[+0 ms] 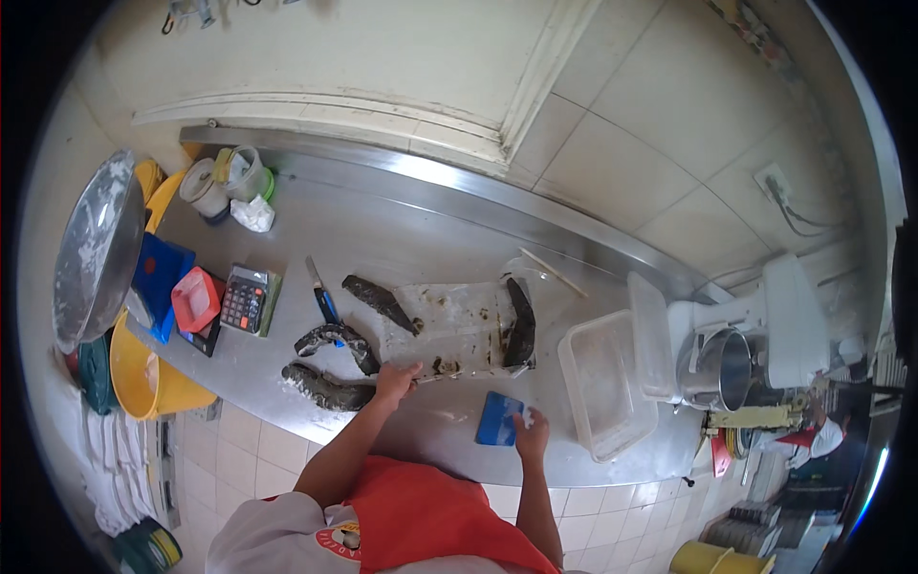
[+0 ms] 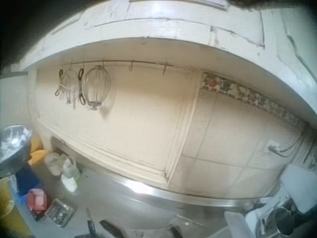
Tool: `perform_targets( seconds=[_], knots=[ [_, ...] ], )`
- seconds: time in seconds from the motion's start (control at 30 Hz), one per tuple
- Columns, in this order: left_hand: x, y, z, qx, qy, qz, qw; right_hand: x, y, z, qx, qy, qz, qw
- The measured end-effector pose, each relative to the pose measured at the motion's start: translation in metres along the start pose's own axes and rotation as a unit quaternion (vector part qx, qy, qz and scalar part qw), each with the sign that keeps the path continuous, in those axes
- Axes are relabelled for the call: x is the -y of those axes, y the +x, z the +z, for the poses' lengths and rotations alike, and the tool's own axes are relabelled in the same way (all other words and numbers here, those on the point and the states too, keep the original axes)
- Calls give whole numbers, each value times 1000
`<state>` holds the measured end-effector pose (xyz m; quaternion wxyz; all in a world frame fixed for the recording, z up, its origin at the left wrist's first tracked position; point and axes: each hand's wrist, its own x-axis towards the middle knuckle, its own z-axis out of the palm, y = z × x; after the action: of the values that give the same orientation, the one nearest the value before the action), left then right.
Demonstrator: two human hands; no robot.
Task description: The person retrieves a container of fillings, gathers flour from a bin, and prepares a roll of dough by scraping and shaping it on a workbench before cutting it into segments using a scraper tool.
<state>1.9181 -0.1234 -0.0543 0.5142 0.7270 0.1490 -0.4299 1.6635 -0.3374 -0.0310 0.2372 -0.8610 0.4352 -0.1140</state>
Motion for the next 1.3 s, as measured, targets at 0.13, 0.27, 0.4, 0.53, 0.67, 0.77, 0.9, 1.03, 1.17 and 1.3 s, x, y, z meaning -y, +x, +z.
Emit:
perform_targets(
  seconds=[0.13,0.27,0.4,0.53,0.67,0.77,0.9,1.03,1.17,1.3],
  knots=[
    [-24,18,20,-48,89,272,957,56,87,-1,-12,202,34,979],
    [-128,-40,60,119,142,446,876,25,189,46,-51,231,105,966],
    [-141,-83,63,209,135,484,839,68,242,64,19,232,293,928],
    [-128,-63,125,300,67,397,865,-8,263,66,194,522,282,781],
    [-128,-18,136,134,202,451,859,70,203,63,259,499,36,826],
    [-132,1,155,121,352,299,879,70,170,57,342,765,144,527],
    [-119,-17,179,139,468,287,824,72,136,55,335,803,176,460],
    [-89,-41,177,94,519,374,763,117,94,15,187,861,203,427],
    [-97,-129,200,172,530,511,655,82,81,-6,24,931,160,328],
    [-117,-238,174,219,233,627,710,30,67,-85,148,947,-23,286]
  ],
)
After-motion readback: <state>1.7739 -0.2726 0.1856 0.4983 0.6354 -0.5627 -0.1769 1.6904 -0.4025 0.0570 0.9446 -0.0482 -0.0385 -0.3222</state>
